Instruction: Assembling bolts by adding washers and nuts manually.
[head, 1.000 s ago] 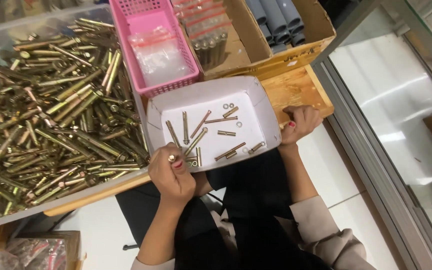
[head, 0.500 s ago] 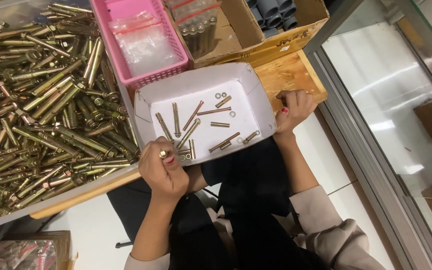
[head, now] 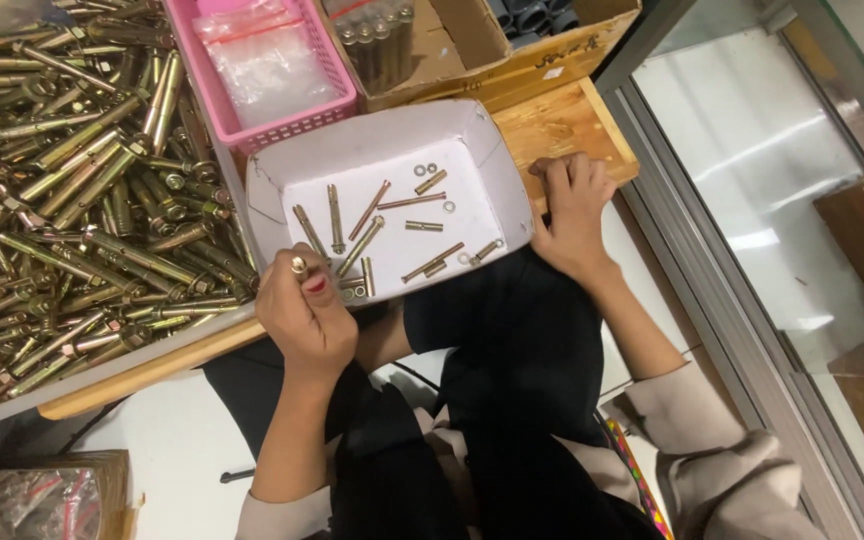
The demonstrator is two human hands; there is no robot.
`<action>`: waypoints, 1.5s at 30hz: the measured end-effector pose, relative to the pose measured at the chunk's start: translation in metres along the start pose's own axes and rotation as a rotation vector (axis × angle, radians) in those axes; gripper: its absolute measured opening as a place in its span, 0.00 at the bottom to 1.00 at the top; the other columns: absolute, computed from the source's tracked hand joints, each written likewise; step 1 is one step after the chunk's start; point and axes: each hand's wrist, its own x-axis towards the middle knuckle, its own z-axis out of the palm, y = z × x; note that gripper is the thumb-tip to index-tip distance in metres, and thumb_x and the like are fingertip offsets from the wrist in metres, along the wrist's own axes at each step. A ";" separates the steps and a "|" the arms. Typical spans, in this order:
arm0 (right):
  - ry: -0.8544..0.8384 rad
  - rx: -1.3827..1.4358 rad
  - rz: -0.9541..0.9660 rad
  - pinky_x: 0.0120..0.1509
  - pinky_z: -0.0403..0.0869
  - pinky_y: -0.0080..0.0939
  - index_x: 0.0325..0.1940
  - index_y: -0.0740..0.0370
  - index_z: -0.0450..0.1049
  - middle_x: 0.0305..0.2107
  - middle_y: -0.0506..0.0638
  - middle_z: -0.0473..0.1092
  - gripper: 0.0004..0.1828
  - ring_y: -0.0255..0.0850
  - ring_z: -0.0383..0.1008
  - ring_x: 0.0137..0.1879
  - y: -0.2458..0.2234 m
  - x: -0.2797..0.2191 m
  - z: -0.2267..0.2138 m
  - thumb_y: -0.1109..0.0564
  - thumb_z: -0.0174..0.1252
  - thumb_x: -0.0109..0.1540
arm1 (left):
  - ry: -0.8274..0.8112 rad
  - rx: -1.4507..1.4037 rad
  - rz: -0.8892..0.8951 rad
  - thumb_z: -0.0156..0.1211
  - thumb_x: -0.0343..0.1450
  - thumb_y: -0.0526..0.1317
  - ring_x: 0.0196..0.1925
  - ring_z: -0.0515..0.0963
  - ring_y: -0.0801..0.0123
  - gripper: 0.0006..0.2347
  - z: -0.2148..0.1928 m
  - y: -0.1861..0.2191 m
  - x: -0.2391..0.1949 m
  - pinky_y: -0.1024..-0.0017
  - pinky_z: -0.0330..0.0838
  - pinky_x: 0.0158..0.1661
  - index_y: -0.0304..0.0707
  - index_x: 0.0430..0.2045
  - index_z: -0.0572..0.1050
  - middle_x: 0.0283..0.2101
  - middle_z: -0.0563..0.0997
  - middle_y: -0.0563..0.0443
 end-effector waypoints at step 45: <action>-1.252 0.471 -0.841 0.58 0.70 0.52 0.53 0.54 0.78 0.50 0.51 0.75 0.19 0.50 0.72 0.59 -0.155 0.167 -0.029 0.56 0.60 0.58 | -0.727 -0.415 -0.457 0.39 0.78 0.36 0.27 0.70 0.69 0.06 -0.052 -0.030 0.113 0.71 0.68 0.31 0.34 0.38 0.66 0.33 0.76 0.50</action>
